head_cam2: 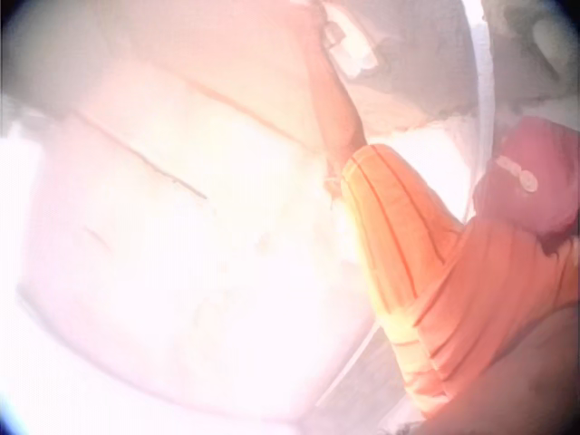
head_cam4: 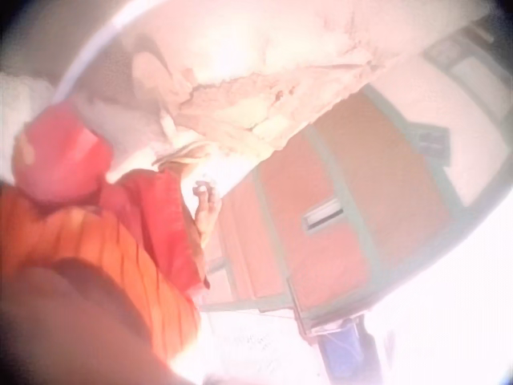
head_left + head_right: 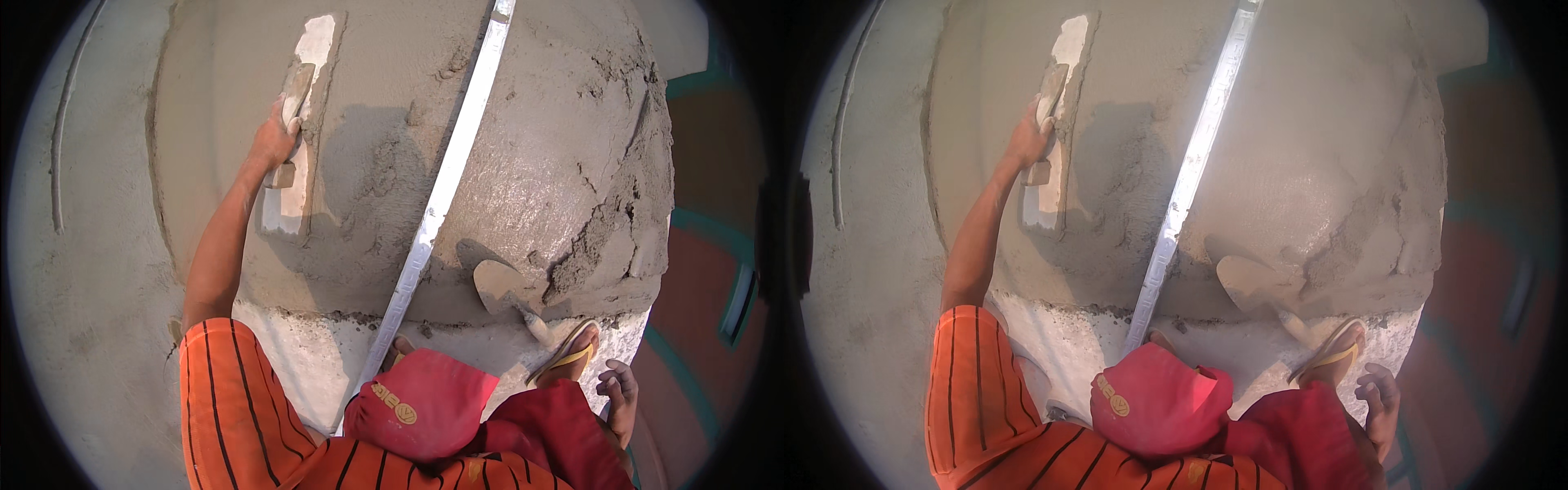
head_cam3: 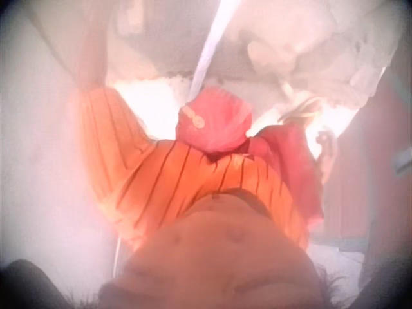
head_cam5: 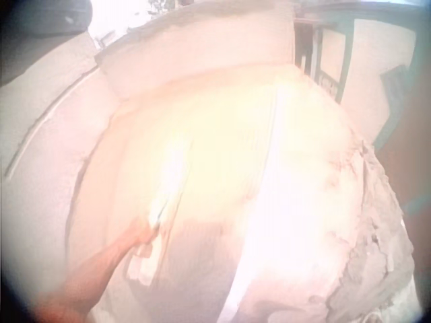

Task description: The person uses a long straightedge to level wet concrete on a curved surface, then uses a trowel to smooth and fill gaps. The person repeatedly repositions the straightedge and scrapes excess material to create a flat surface.

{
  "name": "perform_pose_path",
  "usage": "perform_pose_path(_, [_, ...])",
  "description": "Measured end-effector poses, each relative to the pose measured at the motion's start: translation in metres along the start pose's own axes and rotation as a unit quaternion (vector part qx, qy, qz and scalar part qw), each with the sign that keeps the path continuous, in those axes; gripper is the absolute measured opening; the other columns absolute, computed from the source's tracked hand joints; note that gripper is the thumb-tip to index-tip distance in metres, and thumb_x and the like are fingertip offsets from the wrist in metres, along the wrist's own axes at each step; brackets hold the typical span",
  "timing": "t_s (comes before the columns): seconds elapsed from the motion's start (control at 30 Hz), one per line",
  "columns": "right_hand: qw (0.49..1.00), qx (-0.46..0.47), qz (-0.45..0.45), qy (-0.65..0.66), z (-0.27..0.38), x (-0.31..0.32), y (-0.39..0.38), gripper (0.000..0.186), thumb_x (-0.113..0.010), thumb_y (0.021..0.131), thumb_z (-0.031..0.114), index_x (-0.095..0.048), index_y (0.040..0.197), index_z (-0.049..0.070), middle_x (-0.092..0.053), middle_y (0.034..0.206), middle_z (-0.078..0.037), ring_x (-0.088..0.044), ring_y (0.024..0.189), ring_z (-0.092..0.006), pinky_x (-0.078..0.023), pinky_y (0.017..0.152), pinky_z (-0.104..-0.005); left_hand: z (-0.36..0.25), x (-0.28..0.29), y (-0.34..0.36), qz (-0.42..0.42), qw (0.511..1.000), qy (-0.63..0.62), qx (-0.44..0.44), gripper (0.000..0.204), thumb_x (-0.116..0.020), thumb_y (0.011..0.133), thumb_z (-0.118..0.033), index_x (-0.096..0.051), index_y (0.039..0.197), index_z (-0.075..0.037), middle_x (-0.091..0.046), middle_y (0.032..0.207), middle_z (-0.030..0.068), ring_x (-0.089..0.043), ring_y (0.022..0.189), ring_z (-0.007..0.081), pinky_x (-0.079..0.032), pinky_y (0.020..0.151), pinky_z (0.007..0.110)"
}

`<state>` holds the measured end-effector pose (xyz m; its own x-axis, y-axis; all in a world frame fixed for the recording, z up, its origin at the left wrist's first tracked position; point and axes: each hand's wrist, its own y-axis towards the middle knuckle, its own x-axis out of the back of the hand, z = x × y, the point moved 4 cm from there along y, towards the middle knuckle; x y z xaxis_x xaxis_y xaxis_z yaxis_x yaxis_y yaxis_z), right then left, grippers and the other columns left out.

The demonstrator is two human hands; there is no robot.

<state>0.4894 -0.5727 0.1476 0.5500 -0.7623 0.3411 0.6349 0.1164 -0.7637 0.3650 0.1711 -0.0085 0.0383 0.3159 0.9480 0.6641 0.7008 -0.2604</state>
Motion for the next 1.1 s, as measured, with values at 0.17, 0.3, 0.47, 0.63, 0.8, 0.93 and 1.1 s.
perform_pose_path(0.17, [0.997,0.031,0.059,-0.042,0.008,-0.012,0.007,0.047,-0.068,0.086,0.039,-0.060,0.115,0.002,-0.059,0.088,-0.007,-0.053,0.080,-0.0161,-0.043,0.077,-0.0302,0.076,-0.014,-0.173,-0.012,0.998,-0.041,0.041,0.070,-0.056,0.095,-0.025,-0.018,0.153,-0.012,-0.060,0.120,0.0304,-0.058,0.108,0.0485,-0.046,0.096,0.050])
perform_pose_path(0.3, [0.992,0.052,0.095,-0.058,0.016,-0.021,0.009,0.035,-0.065,0.090,0.026,-0.058,0.116,0.003,-0.060,0.088,-0.004,-0.053,0.078,-0.0115,-0.044,0.074,-0.0266,0.126,-0.036,-0.301,-0.033,0.992,-0.075,0.100,0.071,-0.055,0.095,-0.020,-0.015,0.154,-0.013,-0.047,0.138,0.0307,-0.053,0.121,0.0459,-0.043,0.102,0.047])
perform_pose_path(0.47, [0.990,0.057,0.116,-0.046,0.031,-0.036,0.009,0.031,-0.063,0.091,0.018,-0.058,0.117,0.004,-0.060,0.088,-0.002,-0.053,0.078,-0.0094,-0.045,0.074,-0.0251,0.135,-0.052,-0.338,-0.067,0.979,-0.132,0.140,0.067,-0.054,0.096,-0.019,-0.020,0.152,-0.006,-0.044,0.142,0.0292,-0.051,0.126,0.0411,-0.040,0.106,0.043])
perform_pose_path(0.63, [0.988,0.071,0.114,-0.076,0.032,-0.042,0.012,0.030,-0.060,0.092,0.016,-0.057,0.119,0.003,-0.060,0.089,-0.002,-0.054,0.079,-0.0095,-0.045,0.075,-0.0252,0.051,-0.027,-0.200,-0.050,0.964,-0.207,0.160,0.068,-0.054,0.096,-0.027,-0.023,0.150,0.003,-0.058,0.125,0.0308,-0.061,0.112,0.0409,-0.046,0.098,0.043])
perform_pose_path(0.8, [0.986,0.072,0.112,-0.102,0.047,-0.057,0.014,0.031,-0.058,0.093,0.017,-0.057,0.120,0.003,-0.061,0.091,-0.003,-0.054,0.081,-0.0110,-0.045,0.077,-0.0263,-0.023,-0.013,-0.098,-0.055,0.974,-0.186,0.120,0.069,-0.052,0.095,-0.027,-0.022,0.150,0.003,-0.064,0.106,0.0337,-0.063,0.102,0.0455,-0.049,0.092,0.046])
perform_pose_path(0.93, [0.982,0.065,0.113,-0.137,0.058,-0.062,0.019,0.032,-0.057,0.093,0.021,-0.058,0.121,0.004,-0.063,0.095,-0.005,-0.057,0.086,-0.0147,-0.046,0.083,-0.0294,-0.031,-0.019,-0.128,-0.022,0.983,-0.162,0.088,0.073,-0.054,0.094,-0.027,-0.018,0.151,0.002,-0.064,0.105,0.0334,-0.063,0.098,0.0471,-0.050,0.087,0.050])
perform_pose_path(1.1, [0.984,0.071,0.119,-0.113,0.043,-0.057,0.023,0.033,-0.058,0.093,0.019,-0.056,0.121,0.002,-0.062,0.092,-0.002,-0.055,0.080,-0.0095,-0.045,0.076,-0.0248,-0.018,-0.047,-0.250,0.013,0.990,-0.127,0.057,0.072,-0.054,0.095,-0.021,-0.016,0.152,-0.001,-0.067,0.099,0.0306,-0.066,0.088,0.0460,-0.052,0.081,0.052])
